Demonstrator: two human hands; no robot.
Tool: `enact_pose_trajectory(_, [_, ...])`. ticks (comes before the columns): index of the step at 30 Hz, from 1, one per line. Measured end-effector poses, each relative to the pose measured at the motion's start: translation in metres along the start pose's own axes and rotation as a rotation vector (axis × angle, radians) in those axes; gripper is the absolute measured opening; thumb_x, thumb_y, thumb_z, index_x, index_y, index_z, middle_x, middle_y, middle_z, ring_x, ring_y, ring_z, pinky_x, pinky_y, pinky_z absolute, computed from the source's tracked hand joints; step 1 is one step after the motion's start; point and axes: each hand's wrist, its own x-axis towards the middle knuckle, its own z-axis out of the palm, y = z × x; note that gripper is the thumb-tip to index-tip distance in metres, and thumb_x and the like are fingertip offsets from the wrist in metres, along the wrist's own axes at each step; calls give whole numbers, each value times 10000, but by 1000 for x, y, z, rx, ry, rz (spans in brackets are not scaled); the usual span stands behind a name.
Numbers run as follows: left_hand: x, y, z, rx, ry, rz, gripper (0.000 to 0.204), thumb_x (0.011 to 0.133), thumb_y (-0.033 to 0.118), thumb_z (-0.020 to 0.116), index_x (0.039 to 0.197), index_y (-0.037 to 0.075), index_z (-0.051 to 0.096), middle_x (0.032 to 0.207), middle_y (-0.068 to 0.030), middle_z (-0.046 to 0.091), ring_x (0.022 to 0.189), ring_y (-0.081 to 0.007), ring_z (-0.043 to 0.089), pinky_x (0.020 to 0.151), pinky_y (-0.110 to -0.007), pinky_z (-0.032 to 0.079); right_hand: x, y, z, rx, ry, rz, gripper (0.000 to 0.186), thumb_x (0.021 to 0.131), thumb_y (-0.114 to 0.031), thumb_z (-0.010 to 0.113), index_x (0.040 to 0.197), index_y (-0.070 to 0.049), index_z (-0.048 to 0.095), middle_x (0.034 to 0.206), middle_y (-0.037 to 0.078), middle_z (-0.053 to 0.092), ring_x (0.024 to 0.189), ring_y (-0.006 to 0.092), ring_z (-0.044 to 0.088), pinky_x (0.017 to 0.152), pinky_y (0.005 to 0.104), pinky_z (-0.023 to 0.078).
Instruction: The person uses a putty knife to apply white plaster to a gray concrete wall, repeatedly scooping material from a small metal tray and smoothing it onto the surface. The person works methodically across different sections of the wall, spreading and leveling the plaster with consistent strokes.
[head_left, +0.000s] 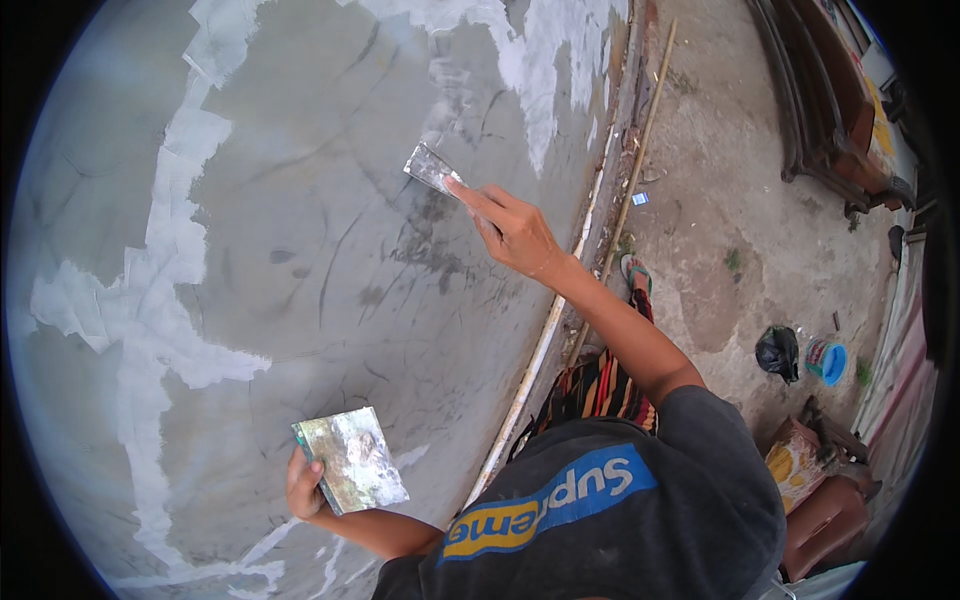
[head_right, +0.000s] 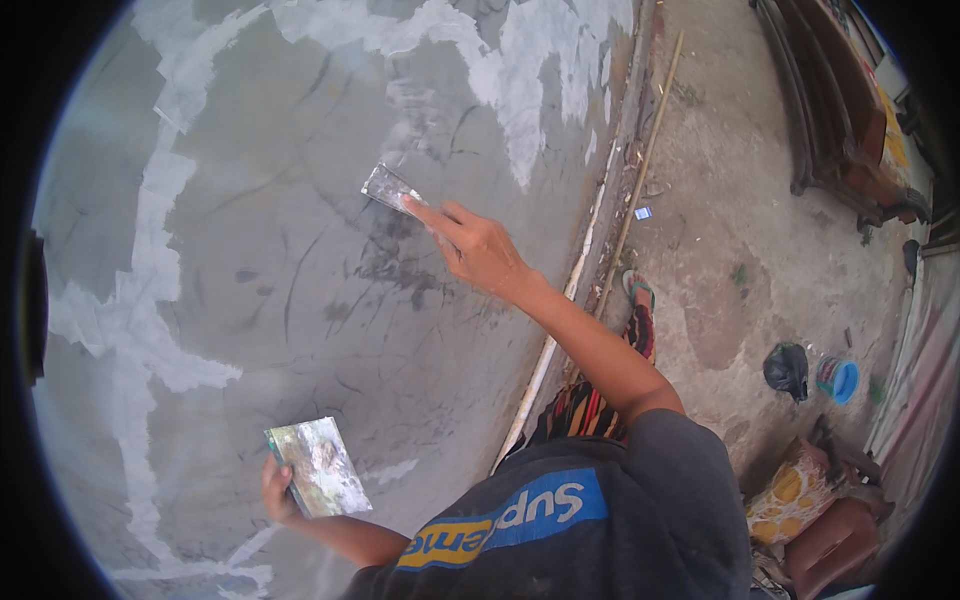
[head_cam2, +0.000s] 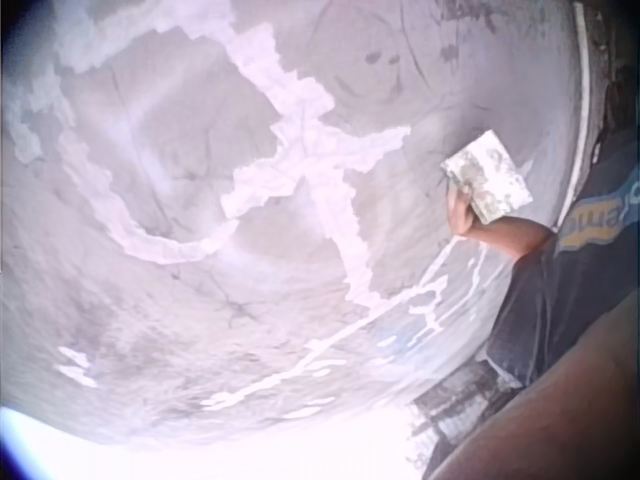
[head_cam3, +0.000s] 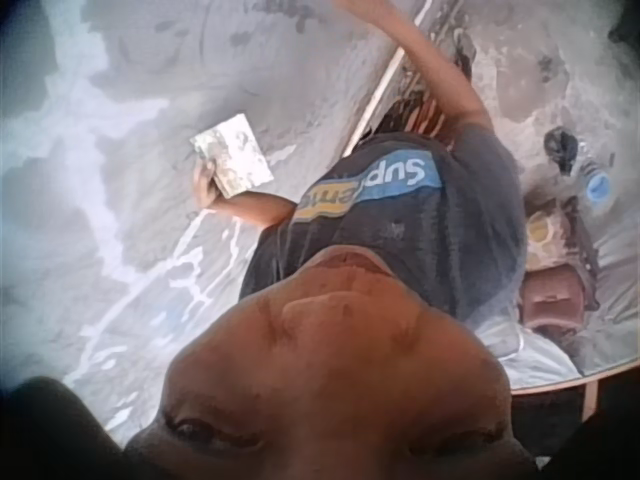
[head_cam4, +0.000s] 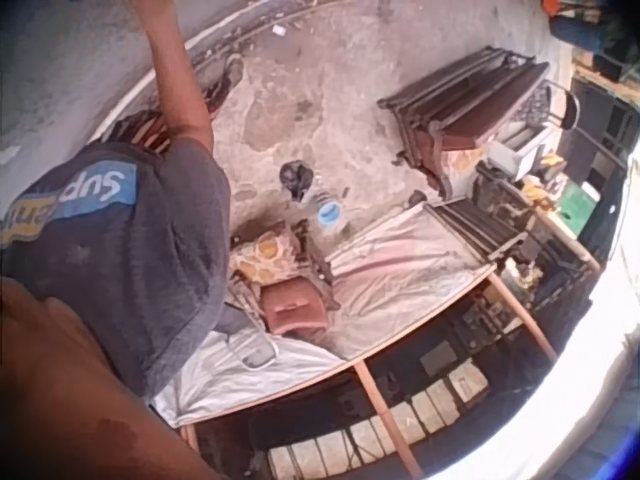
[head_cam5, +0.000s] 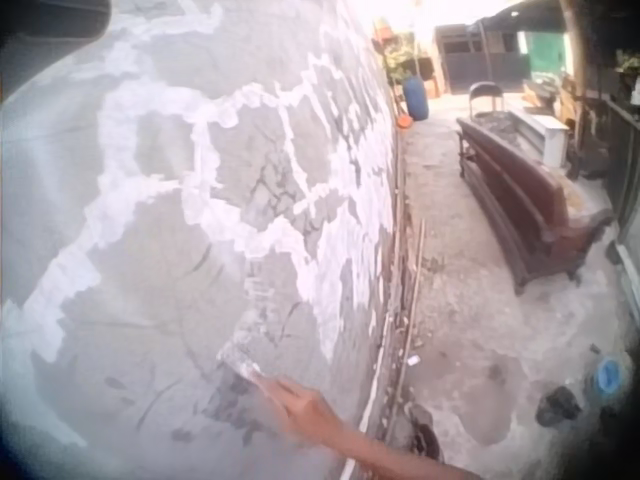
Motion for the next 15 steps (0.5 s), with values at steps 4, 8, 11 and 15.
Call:
enact_pose_trajectory(4, [9,2,-3,49,-28,6,624,796,271,618,1231,-152,472,1085,-205,630,949,-254,619,864,-310,454,-15,22,26,-51,-6,13,648,834,44,593,1426,-196,481,807,77,513,562,217,507,503,332,453])
enact_pose_trajectory(8, [7,0,-3,-3,-29,-12,627,797,272,618,1232,-154,468,1094,-206,627,954,-256,619,869,-314,454,-31,26,11,-45,-31,45,654,829,54,588,1421,-204,489,790,69,493,551,211,486,491,328,449])
enact_pose_trajectory(11, [6,-2,-5,27,-24,0,622,799,269,615,1234,-151,469,1101,-206,626,953,-256,619,869,-313,454,-20,20,-1,-73,17,-25,659,826,58,588,1422,-205,488,783,67,481,540,208,462,489,327,443])
enact_pose_trajectory(15, [8,-3,-6,19,-32,-9,613,803,264,611,1238,-144,470,1102,-205,627,951,-253,621,863,-315,458,1,23,13,-42,46,-49,679,807,64,593,1419,-215,493,778,69,476,534,212,453,489,331,442])
